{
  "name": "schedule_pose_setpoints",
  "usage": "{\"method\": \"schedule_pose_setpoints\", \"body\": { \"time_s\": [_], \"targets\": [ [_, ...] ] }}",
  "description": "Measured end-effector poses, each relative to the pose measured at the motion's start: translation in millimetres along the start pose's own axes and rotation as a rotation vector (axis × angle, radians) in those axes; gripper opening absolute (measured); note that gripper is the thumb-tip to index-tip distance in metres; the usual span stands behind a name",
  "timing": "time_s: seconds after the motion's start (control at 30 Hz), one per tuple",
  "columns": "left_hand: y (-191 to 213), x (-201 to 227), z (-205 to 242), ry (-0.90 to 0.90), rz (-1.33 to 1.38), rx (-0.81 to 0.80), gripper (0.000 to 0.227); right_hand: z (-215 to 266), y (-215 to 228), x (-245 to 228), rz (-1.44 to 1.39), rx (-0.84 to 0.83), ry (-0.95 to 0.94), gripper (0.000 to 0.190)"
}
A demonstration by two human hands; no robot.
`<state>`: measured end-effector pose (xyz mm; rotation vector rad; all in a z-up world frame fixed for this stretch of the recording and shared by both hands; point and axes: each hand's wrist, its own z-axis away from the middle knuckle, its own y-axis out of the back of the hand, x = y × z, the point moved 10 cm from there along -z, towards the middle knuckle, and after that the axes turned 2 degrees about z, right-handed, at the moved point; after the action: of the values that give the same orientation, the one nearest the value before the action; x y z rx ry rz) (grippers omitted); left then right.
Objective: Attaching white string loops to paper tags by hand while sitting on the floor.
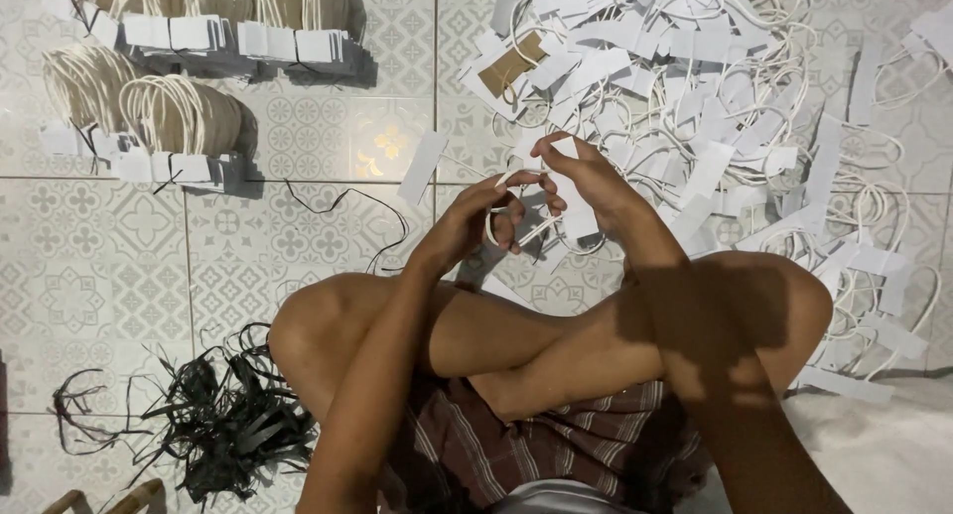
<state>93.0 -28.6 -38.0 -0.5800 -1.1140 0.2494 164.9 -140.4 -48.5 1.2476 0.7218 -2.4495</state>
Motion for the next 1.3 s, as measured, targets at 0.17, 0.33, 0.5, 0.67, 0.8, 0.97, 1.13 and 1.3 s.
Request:
{"method": "schedule_pose_setpoints", "body": {
  "time_s": [0.17, 0.33, 0.5, 0.67, 0.8, 0.97, 1.13, 1.3],
  "targets": [
    [16, -11, -7, -0.064, 0.052, -0.01, 0.055, -5, 11, 1, -0.026, 0.047, 0.035, 0.031],
    [5, -5, 1, -0.088, 0.121, -0.058, 0.061, -8, 9, 5, -0.055, 0.029, 0.041, 0.031],
    [5, -11, 3, -0.071, 0.022, -0.061, 0.058, 12, -20, -12, -0.012, -0.063, -0.014, 0.032],
    [8, -6, 0, -0.097, 0.053, -0.027, 0.056, -8, 5, 4, 0.0, -0.011, 0.023, 0.032],
    [13, -4, 0, -0.116, 0.002, 0.028, 0.054, -2, -7, 0, -0.037, -0.024, -0.006, 0.029],
    [39, 5, -2, -0.195, 0.072, 0.137, 0.05, -10, 12, 4, 0.009, 0.054, 0.049, 0.028],
    [72, 40, 17, -0.387, 0.07, 0.472, 0.046, -7, 41, 12, 0.518, 0.197, 0.107, 0.028],
    [77, 40, 17, -0.404, 0.031, 0.586, 0.041, -20, 52, 84, 1.547, -0.023, -0.282, 0.044]
  ]
}}
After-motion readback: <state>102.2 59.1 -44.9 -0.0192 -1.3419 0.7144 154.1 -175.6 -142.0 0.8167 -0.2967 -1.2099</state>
